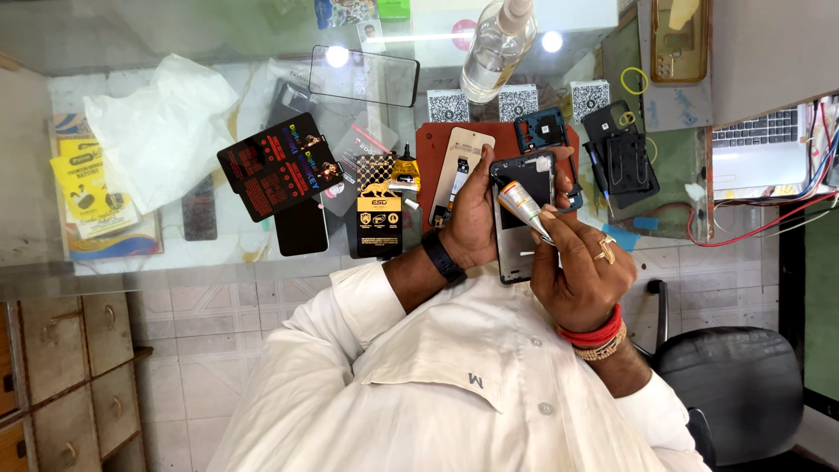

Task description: The person opens a small adhesive tube, then squeezes and spreads adhesive along the edge of a disassembled smartphone frame, rotating the phone to reach different sides while a customer sits nearby at the counter.

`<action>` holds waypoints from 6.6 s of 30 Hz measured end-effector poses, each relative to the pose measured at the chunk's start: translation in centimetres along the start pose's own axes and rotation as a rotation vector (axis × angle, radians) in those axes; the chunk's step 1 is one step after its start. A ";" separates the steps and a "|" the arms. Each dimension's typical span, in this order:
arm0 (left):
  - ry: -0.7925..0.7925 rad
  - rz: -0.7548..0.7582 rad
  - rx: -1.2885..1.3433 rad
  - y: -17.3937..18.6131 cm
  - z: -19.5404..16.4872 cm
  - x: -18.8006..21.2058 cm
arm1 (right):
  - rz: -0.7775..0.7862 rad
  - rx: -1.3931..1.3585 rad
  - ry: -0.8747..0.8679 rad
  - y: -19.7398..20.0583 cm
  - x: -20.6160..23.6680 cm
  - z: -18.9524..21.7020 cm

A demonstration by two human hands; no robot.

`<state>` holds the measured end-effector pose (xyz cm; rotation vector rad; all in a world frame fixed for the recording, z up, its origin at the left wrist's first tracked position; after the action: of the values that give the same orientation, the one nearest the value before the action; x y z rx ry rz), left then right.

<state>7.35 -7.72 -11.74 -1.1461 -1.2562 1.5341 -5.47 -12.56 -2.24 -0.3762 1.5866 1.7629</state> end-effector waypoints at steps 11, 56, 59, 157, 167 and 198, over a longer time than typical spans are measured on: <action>0.017 -0.010 0.017 -0.1 -0.1 -0.1 | -0.005 0.011 0.030 0.4 -0.2 0.3; -0.024 0.035 -0.041 -1.4 -0.8 -0.4 | 0.035 0.031 0.102 1.8 0.0 1.0; -0.023 0.043 -0.030 -1.3 -0.8 -0.5 | 0.029 0.027 0.098 2.0 -0.1 1.2; -0.077 0.192 -0.177 -3.2 -4.2 -2.8 | 0.051 0.081 0.104 3.6 1.8 2.3; -0.070 0.196 -0.164 -3.6 -4.3 -3.2 | 0.030 0.077 0.121 3.9 1.9 2.3; -0.039 0.119 -0.455 -4.2 -5.1 -3.7 | 0.079 0.030 0.102 3.4 3.2 2.0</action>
<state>13.42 -9.37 -7.55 -1.5057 -1.6420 1.3965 -9.46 -9.56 -1.37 -0.3999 1.7186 1.8025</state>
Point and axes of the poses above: each hand's wrist, its own x-axis away from the middle knuckle, its own y-axis out of the back of the hand, z = x × y, the point moved 1 cm from there along -x, towards the middle knuckle, and after that the axes turned 12 degrees about x, right-handed, at the moved point
